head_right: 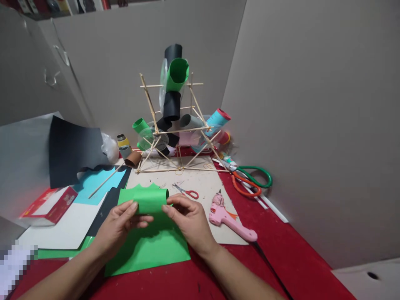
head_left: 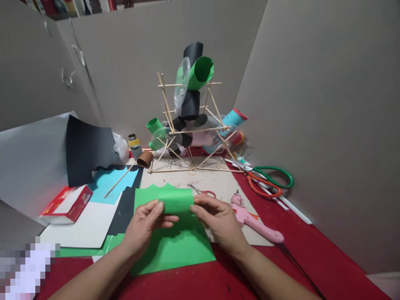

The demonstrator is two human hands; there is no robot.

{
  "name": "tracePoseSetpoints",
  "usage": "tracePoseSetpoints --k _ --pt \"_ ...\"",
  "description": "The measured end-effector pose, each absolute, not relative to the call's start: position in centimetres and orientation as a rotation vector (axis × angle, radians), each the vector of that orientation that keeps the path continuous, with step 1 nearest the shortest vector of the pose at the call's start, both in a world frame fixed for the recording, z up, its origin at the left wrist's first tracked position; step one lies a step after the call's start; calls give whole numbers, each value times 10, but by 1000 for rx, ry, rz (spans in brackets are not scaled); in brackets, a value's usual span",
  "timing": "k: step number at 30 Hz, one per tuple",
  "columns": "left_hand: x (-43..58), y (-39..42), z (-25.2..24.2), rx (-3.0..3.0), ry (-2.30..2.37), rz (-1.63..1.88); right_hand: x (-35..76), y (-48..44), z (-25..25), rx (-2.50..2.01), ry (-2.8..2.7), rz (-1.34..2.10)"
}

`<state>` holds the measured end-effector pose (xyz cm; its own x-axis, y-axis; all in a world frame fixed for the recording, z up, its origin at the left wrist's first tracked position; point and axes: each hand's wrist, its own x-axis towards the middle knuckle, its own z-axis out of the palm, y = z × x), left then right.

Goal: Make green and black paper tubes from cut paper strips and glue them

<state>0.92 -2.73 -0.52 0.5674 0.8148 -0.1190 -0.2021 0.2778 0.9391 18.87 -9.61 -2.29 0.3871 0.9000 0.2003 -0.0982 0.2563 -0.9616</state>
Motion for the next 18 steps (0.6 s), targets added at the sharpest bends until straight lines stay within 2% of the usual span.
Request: tracePoseSetpoints --k 3,10,18 --pt "10 -28 -5 1118 687 745 187 -97 -22 -1108 -969 808" --pt "12 -29 -11 1333 716 666 186 -91 -21 -1038 -708 1132" --pt "13 -23 -15 1221 680 653 184 -95 -21 -1131 -804 1012"
